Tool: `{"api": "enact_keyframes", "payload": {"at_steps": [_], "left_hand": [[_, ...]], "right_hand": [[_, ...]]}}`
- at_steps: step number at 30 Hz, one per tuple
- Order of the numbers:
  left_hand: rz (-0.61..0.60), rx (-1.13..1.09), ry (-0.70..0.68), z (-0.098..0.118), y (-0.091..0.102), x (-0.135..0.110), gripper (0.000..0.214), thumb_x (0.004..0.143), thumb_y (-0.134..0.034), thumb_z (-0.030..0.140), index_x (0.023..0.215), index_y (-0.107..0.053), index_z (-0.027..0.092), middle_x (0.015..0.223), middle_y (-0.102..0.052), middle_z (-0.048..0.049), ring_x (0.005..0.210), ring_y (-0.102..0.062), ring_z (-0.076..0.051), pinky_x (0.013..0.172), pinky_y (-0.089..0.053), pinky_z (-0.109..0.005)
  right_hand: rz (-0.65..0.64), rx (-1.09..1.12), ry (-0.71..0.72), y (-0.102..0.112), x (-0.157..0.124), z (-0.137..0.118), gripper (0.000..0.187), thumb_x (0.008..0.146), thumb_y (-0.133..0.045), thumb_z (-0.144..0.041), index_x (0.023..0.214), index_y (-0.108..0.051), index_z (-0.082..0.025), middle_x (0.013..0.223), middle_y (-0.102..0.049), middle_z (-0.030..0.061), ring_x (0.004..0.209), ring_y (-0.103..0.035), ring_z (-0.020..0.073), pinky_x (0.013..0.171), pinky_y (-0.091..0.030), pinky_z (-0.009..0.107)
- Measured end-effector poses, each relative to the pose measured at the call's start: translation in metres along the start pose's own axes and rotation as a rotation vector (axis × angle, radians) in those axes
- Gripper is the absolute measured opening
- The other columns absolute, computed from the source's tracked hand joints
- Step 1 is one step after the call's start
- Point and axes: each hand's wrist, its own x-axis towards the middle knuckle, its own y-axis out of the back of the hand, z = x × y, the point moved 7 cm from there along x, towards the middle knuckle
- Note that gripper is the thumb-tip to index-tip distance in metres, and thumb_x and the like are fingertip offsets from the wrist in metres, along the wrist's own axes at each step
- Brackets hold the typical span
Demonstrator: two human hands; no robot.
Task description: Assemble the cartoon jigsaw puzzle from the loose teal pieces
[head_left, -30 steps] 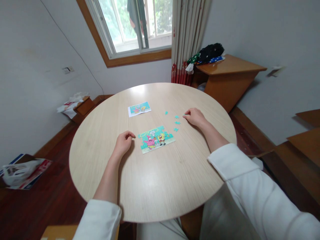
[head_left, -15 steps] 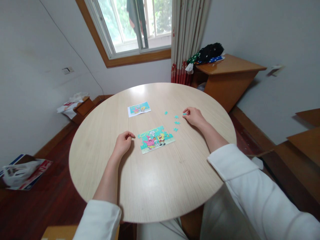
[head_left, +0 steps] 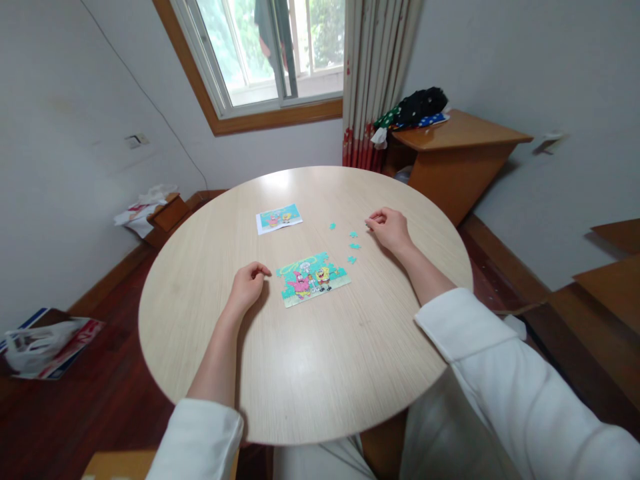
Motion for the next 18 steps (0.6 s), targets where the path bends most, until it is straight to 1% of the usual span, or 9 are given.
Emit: {"api": "enact_keyframes", "payload": {"at_steps": [3,7,13,18], "left_hand": [[-0.002,0.004,0.009,-0.0005,0.0002,0.0001,0.019,0.063,-0.039,0.017,0.063,-0.059,0.017,0.071,-0.066,-0.0036,0.069,-0.059,-0.016,0.071,-0.044,-0.027],[-0.011,0.012,0.009,-0.0008,0.0000,0.0005,0.019,0.063,-0.040,0.017,0.064,-0.059,0.017,0.071,-0.066,-0.0032,0.069,-0.058,-0.016,0.071,-0.044,-0.027],[-0.007,0.018,0.006,-0.0014,0.0002,0.0007,0.019,0.063,-0.040,0.017,0.064,-0.059,0.017,0.071,-0.066,-0.0032,0.070,-0.058,-0.016,0.072,-0.044,-0.027],[-0.003,0.021,-0.001,-0.0016,0.0005,0.0008,0.020,0.063,-0.040,0.017,0.064,-0.059,0.017,0.071,-0.066,-0.0039,0.070,-0.059,-0.016,0.071,-0.044,-0.028]], "right_hand": [[-0.012,0.077,-0.034,-0.0014,-0.0002,0.0028,0.016,0.069,-0.065,-0.028,0.069,-0.056,-0.016,0.058,-0.061,0.0013,0.055,-0.061,0.0150,0.059,-0.050,0.029],[-0.021,0.142,-0.071,-0.0035,0.0011,0.0067,0.019,0.071,-0.065,-0.032,0.071,-0.055,-0.015,0.064,-0.064,0.0042,0.057,-0.062,0.0141,0.059,-0.052,0.028],[-0.039,0.140,-0.095,-0.0059,0.0026,0.0102,0.015,0.075,-0.061,-0.028,0.073,-0.056,-0.014,0.067,-0.066,0.0064,0.061,-0.064,0.0150,0.062,-0.054,0.030],[-0.041,0.126,-0.091,-0.0058,0.0020,0.0091,0.012,0.075,-0.061,-0.024,0.076,-0.057,-0.013,0.067,-0.066,0.0064,0.058,-0.063,0.0140,0.058,-0.053,0.027]]}}
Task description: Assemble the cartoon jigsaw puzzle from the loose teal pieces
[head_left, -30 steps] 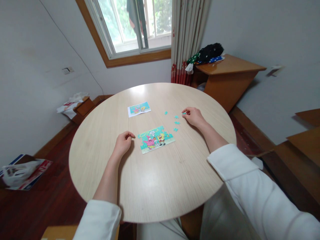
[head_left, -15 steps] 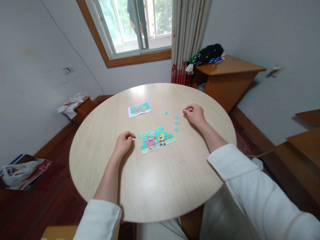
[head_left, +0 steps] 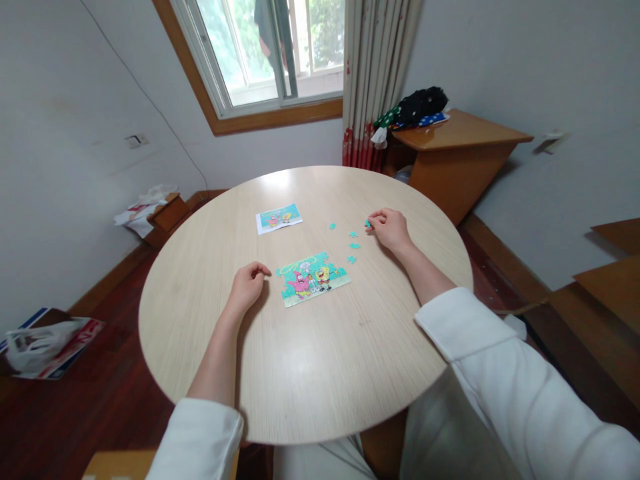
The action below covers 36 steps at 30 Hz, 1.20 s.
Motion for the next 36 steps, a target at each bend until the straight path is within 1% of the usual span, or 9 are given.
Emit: {"api": "enact_keyframes", "payload": {"at_steps": [4,10,13,17,20,24,30,33,36], "left_hand": [[-0.002,0.001,-0.006,-0.001,0.000,0.000,0.020,0.063,-0.040,0.018,0.065,-0.059,0.017,0.071,-0.066,-0.0037,0.069,-0.058,-0.016,0.070,-0.044,-0.028],[-0.004,0.004,-0.006,-0.001,0.000,0.000,0.019,0.063,-0.040,0.018,0.065,-0.060,0.017,0.072,-0.066,-0.0035,0.069,-0.058,-0.016,0.071,-0.043,-0.027],[-0.003,-0.010,0.013,-0.001,0.000,0.000,0.019,0.063,-0.040,0.018,0.064,-0.059,0.017,0.071,-0.066,-0.0033,0.069,-0.058,-0.016,0.071,-0.044,-0.027],[0.000,-0.014,0.015,0.000,0.000,-0.001,0.019,0.063,-0.040,0.017,0.064,-0.059,0.017,0.071,-0.066,-0.0034,0.069,-0.058,-0.016,0.070,-0.044,-0.027],[0.000,-0.018,0.019,0.000,0.000,-0.001,0.019,0.063,-0.040,0.017,0.064,-0.059,0.017,0.071,-0.066,-0.0031,0.069,-0.058,-0.016,0.070,-0.044,-0.027],[0.000,-0.020,0.024,0.001,0.000,-0.002,0.019,0.062,-0.040,0.017,0.064,-0.059,0.017,0.071,-0.066,-0.0030,0.068,-0.058,-0.016,0.071,-0.044,-0.027],[0.002,-0.024,0.009,0.002,0.000,-0.001,0.018,0.063,-0.040,0.017,0.063,-0.059,0.018,0.070,-0.067,-0.0034,0.070,-0.059,-0.016,0.071,-0.044,-0.027],[0.004,-0.022,0.005,0.001,-0.001,-0.001,0.019,0.062,-0.041,0.016,0.062,-0.059,0.018,0.070,-0.067,-0.0037,0.070,-0.059,-0.016,0.072,-0.045,-0.027],[0.002,-0.014,0.008,0.001,0.000,-0.001,0.019,0.062,-0.041,0.017,0.063,-0.059,0.017,0.071,-0.067,-0.0037,0.071,-0.059,-0.016,0.073,-0.045,-0.028]], "right_hand": [[-0.016,0.010,0.011,-0.001,-0.001,-0.002,0.013,0.074,-0.063,-0.024,0.079,-0.060,-0.012,0.066,-0.065,0.0054,0.056,-0.063,0.0137,0.053,-0.052,0.025],[-0.062,0.042,0.019,-0.007,-0.005,-0.007,0.007,0.073,-0.062,-0.018,0.076,-0.062,-0.012,0.063,-0.064,0.0041,0.055,-0.062,0.0129,0.051,-0.051,0.022],[-0.145,0.112,0.006,-0.018,-0.010,-0.010,0.006,0.072,-0.063,-0.015,0.078,-0.062,-0.012,0.060,-0.063,0.0025,0.056,-0.062,0.0123,0.052,-0.051,0.022],[-0.286,0.229,-0.056,-0.034,-0.018,-0.010,0.013,0.069,-0.064,-0.009,0.081,-0.062,-0.012,0.060,-0.064,0.0021,0.054,-0.061,0.0114,0.057,-0.052,0.025],[-0.325,0.283,-0.093,-0.039,-0.021,-0.008,0.017,0.067,-0.065,-0.005,0.083,-0.062,-0.012,0.062,-0.065,0.0027,0.054,-0.061,0.0111,0.060,-0.053,0.026],[-0.330,0.316,-0.106,-0.041,-0.021,-0.007,0.020,0.065,-0.065,-0.004,0.084,-0.062,-0.012,0.064,-0.066,0.0029,0.055,-0.061,0.0111,0.060,-0.053,0.025],[-0.332,0.309,-0.108,-0.039,-0.023,-0.010,0.017,0.067,-0.066,-0.006,0.083,-0.063,-0.012,0.062,-0.065,0.0034,0.055,-0.061,0.0112,0.059,-0.053,0.025],[-0.295,0.280,-0.091,-0.035,-0.019,-0.010,0.014,0.069,-0.066,-0.010,0.083,-0.063,-0.012,0.062,-0.065,0.0037,0.055,-0.061,0.0112,0.059,-0.053,0.026],[-0.210,0.203,-0.083,-0.026,-0.012,-0.005,0.012,0.070,-0.066,-0.013,0.082,-0.063,-0.012,0.062,-0.065,0.0038,0.053,-0.060,0.0115,0.057,-0.053,0.027]]}}
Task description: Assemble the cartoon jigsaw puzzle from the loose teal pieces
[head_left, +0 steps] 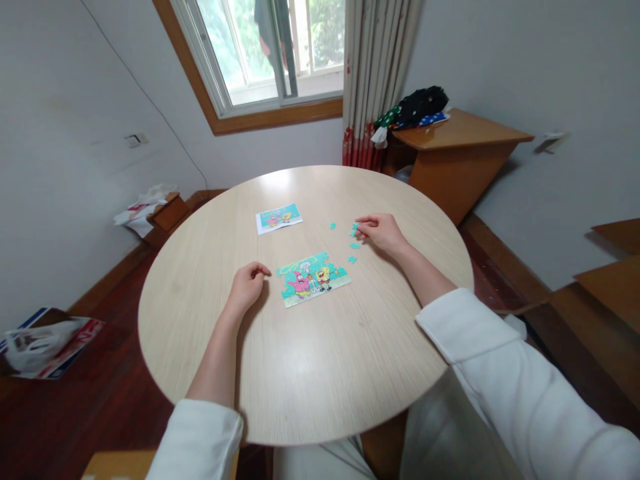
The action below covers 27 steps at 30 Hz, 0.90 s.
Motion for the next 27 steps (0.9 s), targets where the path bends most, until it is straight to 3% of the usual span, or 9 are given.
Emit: {"api": "enact_keyframes", "payload": {"at_steps": [6,11,27], "left_hand": [[-0.010,0.002,0.008,0.000,0.000,0.000,0.019,0.061,-0.040,0.017,0.063,-0.059,0.018,0.070,-0.067,-0.0032,0.069,-0.058,-0.016,0.072,-0.045,-0.027],[-0.007,0.007,-0.013,-0.001,0.000,0.000,0.020,0.062,-0.040,0.018,0.064,-0.059,0.017,0.072,-0.067,-0.0040,0.070,-0.058,-0.016,0.072,-0.044,-0.028],[-0.011,0.007,-0.011,-0.001,-0.001,0.000,0.019,0.062,-0.039,0.017,0.064,-0.058,0.017,0.070,-0.066,-0.0034,0.069,-0.058,-0.016,0.070,-0.043,-0.027]], "right_hand": [[0.190,-0.339,0.067,0.026,0.006,0.000,0.011,0.071,-0.061,-0.013,0.079,-0.068,-0.012,0.067,-0.067,0.0056,0.064,-0.064,0.0151,0.065,-0.051,0.027],[0.190,-0.582,0.070,0.031,0.005,0.001,0.014,0.069,-0.061,-0.014,0.079,-0.071,-0.012,0.073,-0.070,0.0070,0.071,-0.063,0.0155,0.073,-0.048,0.028],[0.220,-0.619,0.072,0.033,0.005,-0.001,0.019,0.065,-0.064,-0.012,0.084,-0.066,-0.012,0.067,-0.066,0.0027,0.067,-0.061,0.0153,0.075,-0.046,0.030]]}}
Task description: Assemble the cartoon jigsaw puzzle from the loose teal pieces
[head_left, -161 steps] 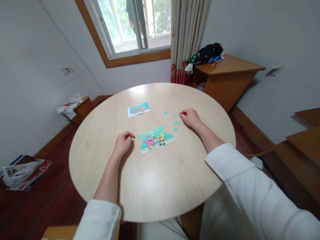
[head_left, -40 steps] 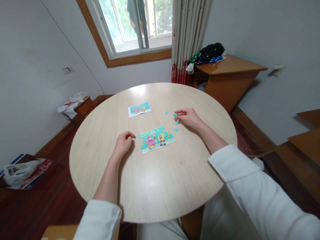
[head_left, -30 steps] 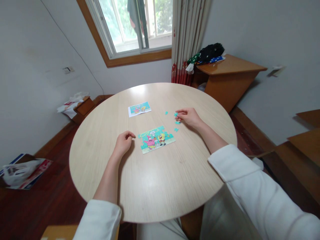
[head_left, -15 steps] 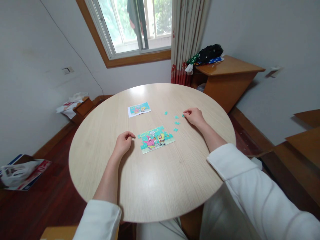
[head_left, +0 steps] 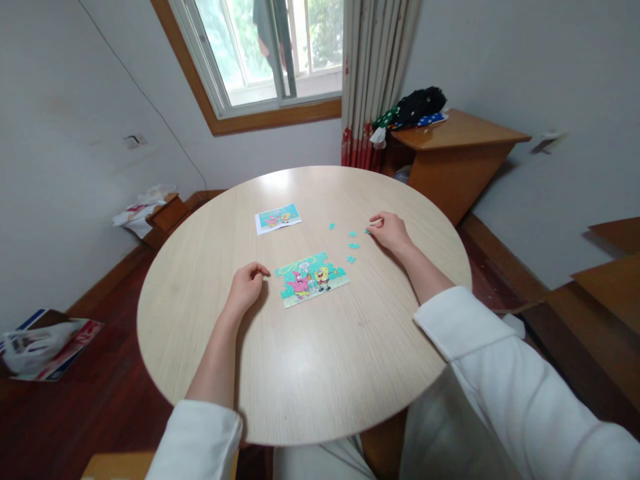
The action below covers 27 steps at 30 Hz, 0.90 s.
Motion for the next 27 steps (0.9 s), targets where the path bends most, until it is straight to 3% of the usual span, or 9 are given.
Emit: {"api": "enact_keyframes", "payload": {"at_steps": [19,27], "left_hand": [[0.012,-0.006,-0.015,-0.001,0.000,0.000,0.019,0.064,-0.040,0.015,0.064,-0.059,0.017,0.071,-0.067,-0.0037,0.072,-0.060,-0.017,0.071,-0.044,-0.027],[0.008,-0.007,-0.004,0.001,0.001,0.000,0.019,0.063,-0.040,0.016,0.064,-0.059,0.017,0.070,-0.066,-0.0037,0.071,-0.060,-0.017,0.072,-0.045,-0.027]], "right_hand": [[0.022,0.008,0.049,-0.002,0.002,0.004,0.018,0.061,-0.065,-0.013,0.079,-0.066,-0.013,0.063,-0.061,0.0011,0.061,-0.056,0.0145,0.070,-0.045,0.030],[0.055,0.020,0.071,0.003,-0.002,-0.006,0.015,0.063,-0.061,-0.014,0.076,-0.067,-0.013,0.064,-0.063,0.0027,0.061,-0.055,0.0142,0.066,-0.043,0.028]]}}
